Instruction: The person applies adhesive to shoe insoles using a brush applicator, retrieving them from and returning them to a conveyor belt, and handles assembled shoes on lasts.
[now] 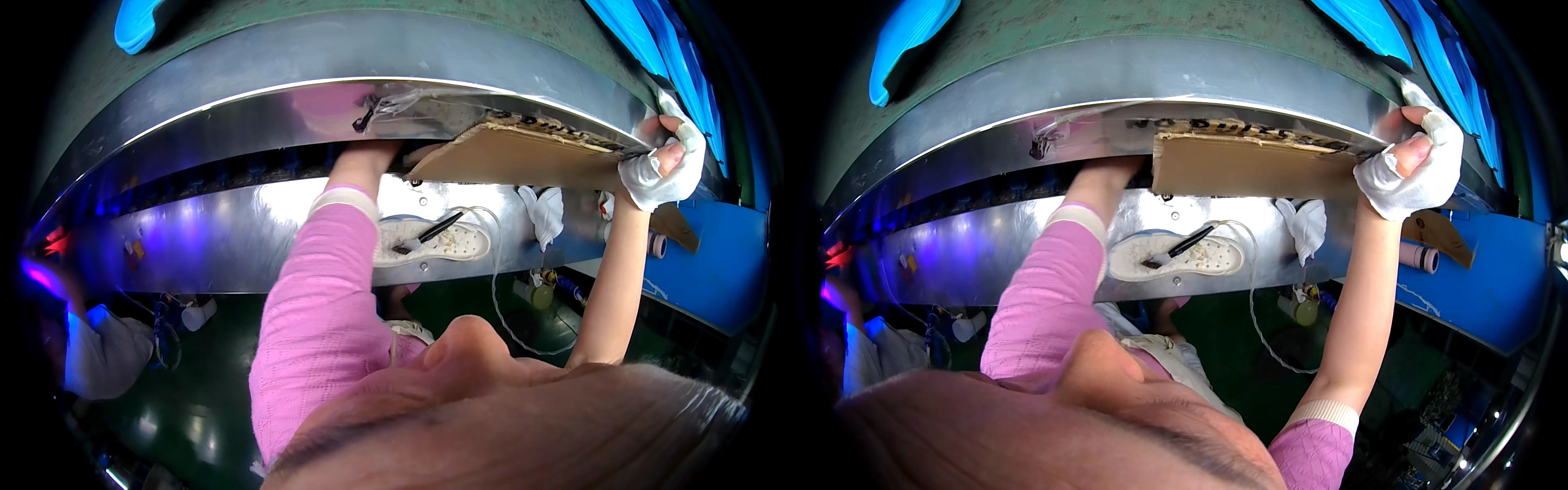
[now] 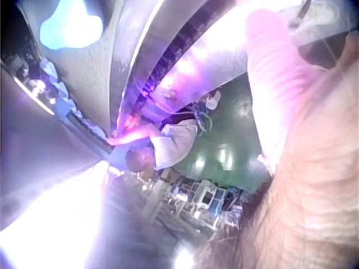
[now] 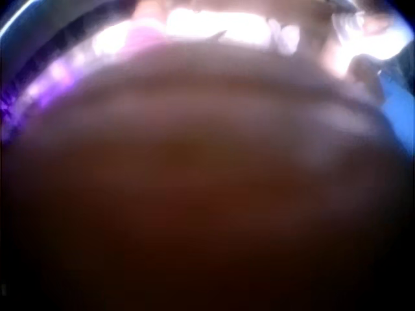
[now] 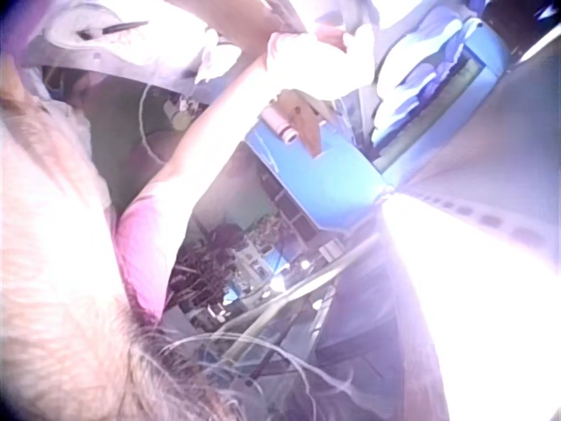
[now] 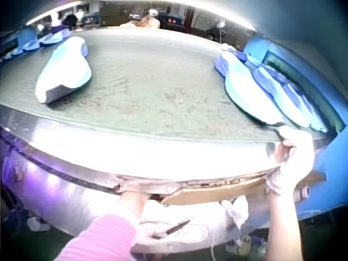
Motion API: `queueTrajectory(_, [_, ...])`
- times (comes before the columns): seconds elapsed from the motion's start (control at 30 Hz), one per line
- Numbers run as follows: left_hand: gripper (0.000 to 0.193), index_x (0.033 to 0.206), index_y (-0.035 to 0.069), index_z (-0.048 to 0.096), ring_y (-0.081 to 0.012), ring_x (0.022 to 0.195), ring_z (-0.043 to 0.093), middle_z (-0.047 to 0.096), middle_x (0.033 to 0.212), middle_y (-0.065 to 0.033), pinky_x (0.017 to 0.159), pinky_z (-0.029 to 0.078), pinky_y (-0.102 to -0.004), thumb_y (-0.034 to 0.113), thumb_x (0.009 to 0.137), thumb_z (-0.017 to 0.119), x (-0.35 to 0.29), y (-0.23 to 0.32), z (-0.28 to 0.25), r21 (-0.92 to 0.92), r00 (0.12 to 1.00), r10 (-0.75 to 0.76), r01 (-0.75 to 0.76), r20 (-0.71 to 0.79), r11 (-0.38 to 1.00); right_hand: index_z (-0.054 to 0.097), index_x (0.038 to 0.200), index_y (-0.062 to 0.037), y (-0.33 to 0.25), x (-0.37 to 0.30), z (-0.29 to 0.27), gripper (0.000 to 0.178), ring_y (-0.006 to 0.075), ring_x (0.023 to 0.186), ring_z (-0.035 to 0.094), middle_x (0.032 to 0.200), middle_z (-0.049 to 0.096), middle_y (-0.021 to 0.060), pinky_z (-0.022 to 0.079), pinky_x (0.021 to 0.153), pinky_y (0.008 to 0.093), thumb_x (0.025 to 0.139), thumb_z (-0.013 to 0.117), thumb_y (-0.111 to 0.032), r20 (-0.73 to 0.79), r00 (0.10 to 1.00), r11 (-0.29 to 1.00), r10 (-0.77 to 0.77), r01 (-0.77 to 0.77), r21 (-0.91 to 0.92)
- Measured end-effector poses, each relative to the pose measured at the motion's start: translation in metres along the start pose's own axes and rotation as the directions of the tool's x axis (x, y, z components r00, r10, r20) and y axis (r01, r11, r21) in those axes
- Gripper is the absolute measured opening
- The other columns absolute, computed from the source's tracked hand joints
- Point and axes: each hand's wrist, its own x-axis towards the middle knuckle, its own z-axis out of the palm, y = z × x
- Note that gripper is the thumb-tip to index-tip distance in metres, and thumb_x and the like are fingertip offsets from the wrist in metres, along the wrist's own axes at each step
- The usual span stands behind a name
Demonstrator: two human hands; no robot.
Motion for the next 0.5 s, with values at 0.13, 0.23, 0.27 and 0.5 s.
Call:
queueTrajectory(0.13, [0.051,0.137,0.003,0.043,-0.0220,0.104,0.061,0.062,0.115,-0.0080,0.095,0.047,-0.0343,0.009,0.088,0.057,0.000,-0.036,-0.031,-0.488,0.999,-0.008,-0.008,-0.031,0.873,0.063,0.082,0.0008,0.002,0.001,-0.005,0.036,0.0200,0.059,0.063,0.075,0.067,0.0114,0.052,0.060,0.0278,0.093,0.043,-0.027,0.048,0.999,0.994,-0.012,0.017,-0.109])
queueTrajectory(0.23, [0.050,0.137,0.003,0.043,-0.0221,0.104,0.061,0.062,0.115,-0.0079,0.095,0.048,-0.0345,0.009,0.089,0.056,-0.025,-0.067,-0.082,-0.942,0.992,0.037,0.101,0.119,0.320,0.060,0.089,0.0047,0.003,0.001,-0.010,0.034,0.0215,0.069,0.064,0.088,0.068,0.0181,0.053,0.062,0.0292,0.095,0.045,-0.025,0.037,0.999,1.000,0.010,-0.010,0.001])
queueTrajectory(0.27, [0.050,0.137,0.003,0.043,-0.0221,0.103,0.061,0.062,0.115,-0.0078,0.095,0.048,-0.0346,0.009,0.089,0.055,-0.032,-0.080,-0.099,-0.977,0.983,0.088,0.145,0.160,0.156,0.061,0.090,0.0034,0.002,0.004,-0.011,0.034,0.0220,0.068,0.065,0.086,0.069,0.0159,0.053,0.064,0.0295,0.095,0.046,-0.026,0.059,0.998,0.998,-0.005,0.009,-0.062])
queueTrajectory(0.5, [0.062,0.138,-0.002,0.036,-0.0281,0.126,0.046,0.046,0.135,-0.0166,0.107,0.037,-0.0403,0.009,0.083,0.061,-0.190,-0.140,-0.208,-0.957,0.859,0.427,0.225,0.284,0.182,0.068,0.088,-0.0087,0.019,0.004,-0.015,0.025,0.0212,0.069,0.067,0.079,0.070,0.0035,0.052,0.066,0.0292,0.090,0.046,-0.019,0.153,0.987,0.946,-0.043,0.090,-0.312])
